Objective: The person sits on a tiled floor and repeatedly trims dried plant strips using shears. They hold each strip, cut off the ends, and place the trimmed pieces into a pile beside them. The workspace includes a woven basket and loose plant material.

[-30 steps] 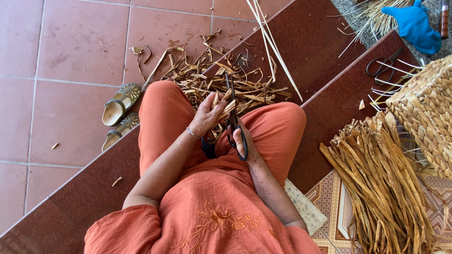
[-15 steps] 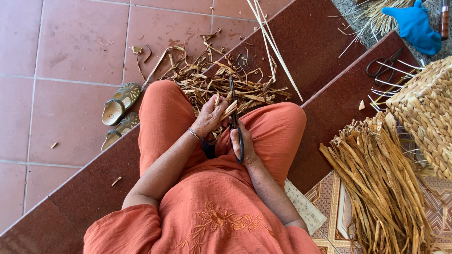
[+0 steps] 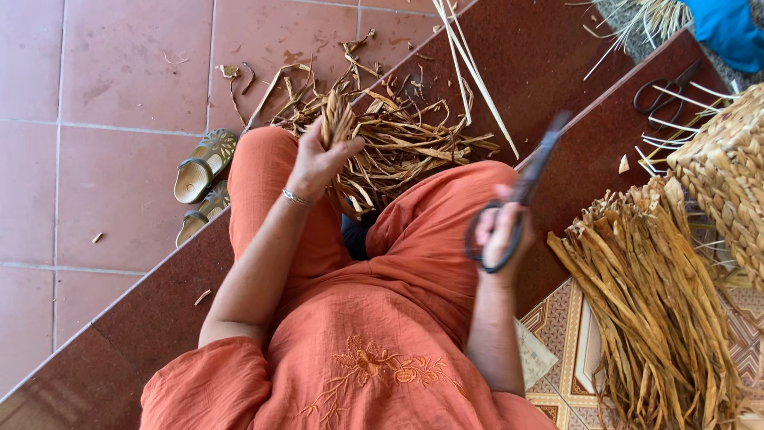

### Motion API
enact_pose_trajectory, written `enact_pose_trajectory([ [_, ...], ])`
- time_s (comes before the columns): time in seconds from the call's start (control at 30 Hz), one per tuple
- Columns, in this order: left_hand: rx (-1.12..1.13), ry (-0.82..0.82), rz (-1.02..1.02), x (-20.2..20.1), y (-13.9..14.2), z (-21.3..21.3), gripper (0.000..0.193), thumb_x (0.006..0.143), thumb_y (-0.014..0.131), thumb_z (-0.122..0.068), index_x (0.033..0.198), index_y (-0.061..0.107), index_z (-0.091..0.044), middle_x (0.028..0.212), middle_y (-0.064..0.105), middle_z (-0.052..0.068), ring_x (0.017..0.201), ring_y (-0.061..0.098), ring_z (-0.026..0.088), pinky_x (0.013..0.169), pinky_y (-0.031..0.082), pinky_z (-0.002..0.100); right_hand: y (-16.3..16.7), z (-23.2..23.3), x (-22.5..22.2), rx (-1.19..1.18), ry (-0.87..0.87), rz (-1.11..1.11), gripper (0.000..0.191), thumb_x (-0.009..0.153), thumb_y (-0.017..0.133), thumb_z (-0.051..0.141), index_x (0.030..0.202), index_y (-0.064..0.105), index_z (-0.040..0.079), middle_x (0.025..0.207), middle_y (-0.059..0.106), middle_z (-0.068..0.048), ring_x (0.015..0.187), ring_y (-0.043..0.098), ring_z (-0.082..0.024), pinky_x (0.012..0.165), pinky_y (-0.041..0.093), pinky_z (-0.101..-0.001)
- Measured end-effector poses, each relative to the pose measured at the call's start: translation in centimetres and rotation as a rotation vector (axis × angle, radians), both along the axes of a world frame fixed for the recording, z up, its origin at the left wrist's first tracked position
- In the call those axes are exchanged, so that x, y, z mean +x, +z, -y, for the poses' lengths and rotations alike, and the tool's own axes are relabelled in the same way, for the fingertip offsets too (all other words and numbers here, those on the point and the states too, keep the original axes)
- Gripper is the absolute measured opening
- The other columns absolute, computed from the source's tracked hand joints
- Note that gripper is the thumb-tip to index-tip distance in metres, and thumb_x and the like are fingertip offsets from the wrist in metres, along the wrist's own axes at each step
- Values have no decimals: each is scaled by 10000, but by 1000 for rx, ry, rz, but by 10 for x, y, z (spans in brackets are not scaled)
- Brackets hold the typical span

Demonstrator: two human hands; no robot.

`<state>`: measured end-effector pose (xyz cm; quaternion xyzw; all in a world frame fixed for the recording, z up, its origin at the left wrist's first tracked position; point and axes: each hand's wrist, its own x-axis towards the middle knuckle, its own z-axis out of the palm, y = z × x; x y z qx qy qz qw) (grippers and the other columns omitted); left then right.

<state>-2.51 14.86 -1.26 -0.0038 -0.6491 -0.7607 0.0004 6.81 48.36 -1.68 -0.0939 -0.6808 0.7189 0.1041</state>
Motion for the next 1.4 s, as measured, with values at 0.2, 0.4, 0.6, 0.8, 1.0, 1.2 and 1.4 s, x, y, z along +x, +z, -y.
enact_pose_trajectory([
  [0.2, -8, 27, -14, -28, 40, 9, 207, 1113, 568, -264, 1053, 592, -67, 736, 584, -28, 635, 518, 67, 586, 425, 239, -30, -109, 9, 1104, -274, 187, 423, 1019, 843, 339, 1222, 682, 4, 875, 725, -96, 766, 698, -219, 702, 562, -404],
  [0.4, -429, 15, -460, -45, 92, 4, 252, 1220, 543, -268, 1113, 585, -43, 943, 601, 50, 841, 581, 166, 754, 498, 330, -88, -112, 48, 1151, -238, 451, 599, 878, 851, 152, 1406, 603, 14, 987, 769, -138, 905, 753, -308, 854, 582, -439],
  [0.6, -936, -144, -535, -31, 144, -18, 276, 1120, 720, -288, 1106, 636, -25, 1048, 555, 139, 886, 607, 328, 757, 495, 439, -92, -111, 59, 1494, -229, 301, 716, 755, 887, 203, 1397, 621, 28, 1105, 737, -251, 980, 704, -394, 837, 577, -454],
  [0.8, -1184, -309, -486, 4, 155, -64, 358, 1014, 795, -325, 1057, 640, -5, 1033, 541, 167, 807, 591, 376, 669, 464, 485, -39, -129, 46, 1331, -12, 688, 295, 876, 814, 372, 1061, 795, 142, 908, 733, -171, 873, 697, -388, 750, 540, -529],
  [1.0, -1182, -395, -654, 35, 138, -113, 314, 1005, 796, -296, 1040, 628, -33, 1172, 554, 150, 1037, 529, 359, 893, 436, 488, 33, -15, 30, 441, 88, -152, 373, 1025, 706, 186, 1363, 568, 104, 1284, 622, -110, 824, 673, -123, 715, 648, -232],
  [1.2, -1008, -470, -815, 54, 142, -151, 327, 995, 708, -282, 1128, 602, -3, 1419, 535, 158, 1320, 461, 353, 1169, 318, 543, 37, 68, 44, 168, 192, -433, 387, 1003, 709, 105, 1333, 507, 110, 1261, 565, -117, 1064, 649, -199, 940, 601, -350],
  [1.4, -887, -566, -825, 58, 149, -175, 783, 875, 675, -605, 1322, 499, 15, 1448, 470, 220, 1355, 444, 365, 1174, 264, 597, 48, 35, 46, -348, 211, -242, 232, 1107, 567, 157, 1314, 585, 54, 1134, 661, -91, 987, 690, -176, 817, 656, -302],
])
